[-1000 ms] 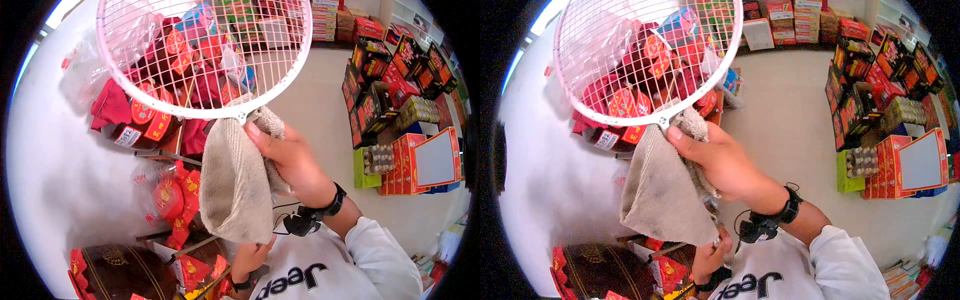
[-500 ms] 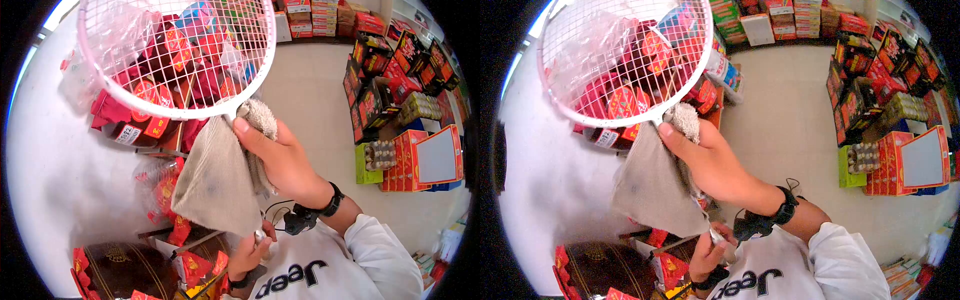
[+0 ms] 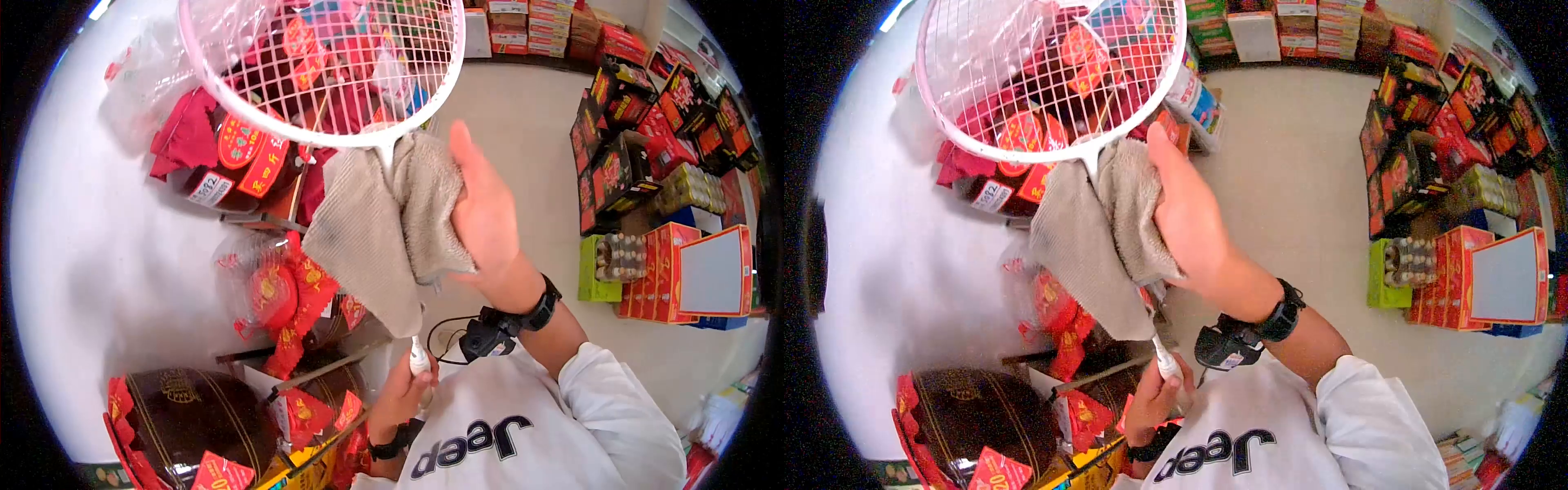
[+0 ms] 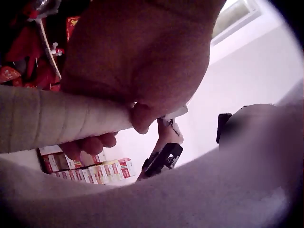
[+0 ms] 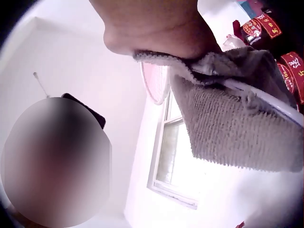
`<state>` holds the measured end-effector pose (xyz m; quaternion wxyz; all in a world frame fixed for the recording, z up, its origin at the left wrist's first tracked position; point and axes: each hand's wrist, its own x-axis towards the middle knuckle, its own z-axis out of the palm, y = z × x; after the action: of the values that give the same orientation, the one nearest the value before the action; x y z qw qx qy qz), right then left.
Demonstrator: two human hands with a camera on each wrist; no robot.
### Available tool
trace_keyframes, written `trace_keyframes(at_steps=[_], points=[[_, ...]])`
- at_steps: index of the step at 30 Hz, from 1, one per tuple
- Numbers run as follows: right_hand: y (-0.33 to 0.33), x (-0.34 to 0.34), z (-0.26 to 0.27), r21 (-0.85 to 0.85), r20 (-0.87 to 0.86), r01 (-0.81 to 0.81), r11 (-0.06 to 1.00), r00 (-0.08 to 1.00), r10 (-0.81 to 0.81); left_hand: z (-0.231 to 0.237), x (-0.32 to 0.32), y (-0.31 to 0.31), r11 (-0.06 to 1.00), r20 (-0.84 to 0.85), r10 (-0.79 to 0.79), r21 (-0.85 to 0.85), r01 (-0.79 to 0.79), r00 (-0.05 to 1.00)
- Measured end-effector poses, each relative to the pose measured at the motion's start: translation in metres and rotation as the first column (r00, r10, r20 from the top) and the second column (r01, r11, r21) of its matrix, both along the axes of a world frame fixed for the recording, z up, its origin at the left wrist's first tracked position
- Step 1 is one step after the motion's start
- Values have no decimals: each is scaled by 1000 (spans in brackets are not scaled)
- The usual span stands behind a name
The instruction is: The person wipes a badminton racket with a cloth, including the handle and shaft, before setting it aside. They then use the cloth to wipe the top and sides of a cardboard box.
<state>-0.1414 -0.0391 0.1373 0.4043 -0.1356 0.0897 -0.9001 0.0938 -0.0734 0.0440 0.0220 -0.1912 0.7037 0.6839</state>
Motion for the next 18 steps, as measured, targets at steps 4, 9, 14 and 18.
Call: trace_keyframes(at_steps=[4,9,14,18], points=[[3,6,7,272,-117,105,957,990,-75,-2,0,0,977,41,63,-207,-53,997],[-2,8,3,195,-296,-24,981,952,82,-9,4,1,974,-7,99,-204,-99,995],[-15,23,-3,357,-408,230,905,910,-70,-9,9,-1,980,8,91,-176,-88,996],[-28,28,-7,297,-472,483,824,824,-313,-11,14,-2,963,73,128,-248,-107,989]])
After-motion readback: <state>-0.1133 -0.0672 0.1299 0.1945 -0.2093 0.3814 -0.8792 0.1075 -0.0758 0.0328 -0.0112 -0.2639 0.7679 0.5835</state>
